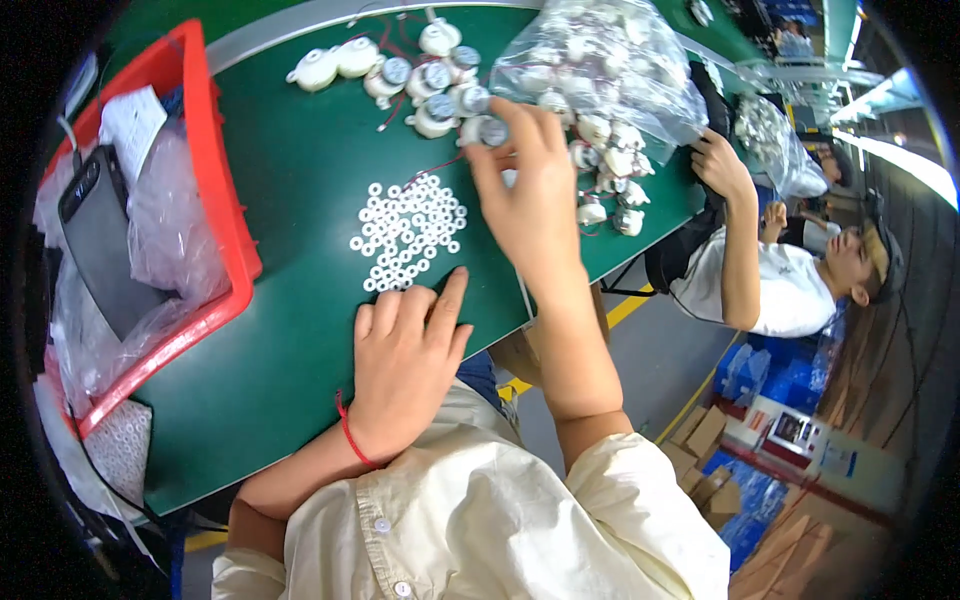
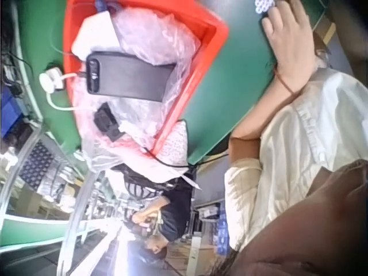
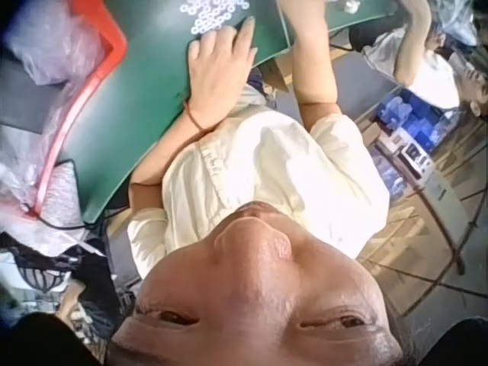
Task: The person assembles small white plastic components by hand, placing white plastic washers onto a central stem of a plastic housing.
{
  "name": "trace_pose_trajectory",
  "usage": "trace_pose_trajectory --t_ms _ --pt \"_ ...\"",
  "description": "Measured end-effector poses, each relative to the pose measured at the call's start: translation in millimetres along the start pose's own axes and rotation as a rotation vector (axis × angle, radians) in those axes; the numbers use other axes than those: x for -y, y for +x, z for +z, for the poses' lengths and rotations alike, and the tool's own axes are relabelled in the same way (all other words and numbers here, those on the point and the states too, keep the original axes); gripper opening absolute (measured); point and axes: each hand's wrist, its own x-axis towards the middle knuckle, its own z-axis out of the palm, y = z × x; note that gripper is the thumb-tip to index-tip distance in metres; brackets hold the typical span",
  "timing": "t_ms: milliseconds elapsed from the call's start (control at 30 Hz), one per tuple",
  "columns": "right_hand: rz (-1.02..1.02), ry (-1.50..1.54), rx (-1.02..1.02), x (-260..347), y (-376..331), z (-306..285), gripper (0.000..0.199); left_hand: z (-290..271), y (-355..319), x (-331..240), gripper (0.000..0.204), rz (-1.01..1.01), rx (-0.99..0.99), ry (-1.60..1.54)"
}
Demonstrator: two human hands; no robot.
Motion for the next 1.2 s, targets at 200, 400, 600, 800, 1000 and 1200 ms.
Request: trace_pose_trajectory --t_ms 200,400,600,800,1000,1200 --pt "0.209 -0.16 -0.209 -19 -32 -59 0.022 -4 0 2 0.048 0.006 0.02 -0.015" --pt "0.393 -0.23 -0.067 -52 -65 -69 0.043 -5 5 -3 0.047 0.029 0.026 -0.001" --pt "0.455 0.512 -0.16 -39 -89 -65 0.037 -2 4 -3 0.043 0.037 -0.036 0.007" --pt "0.483 1.206 -0.039 4 -107 -67 0.036 -3 9 -16 0.048 0.081 -0.137 -0.273" --pt "0.475 1.704 0.169 -3 -119 -59 0.043 -4 13 -25 0.049 0.085 -0.2 -0.424" --pt "0.492 1.725 0.186 -7 -127 -54 0.045 -8 6 -23 0.03 0.125 -0.246 -0.398"
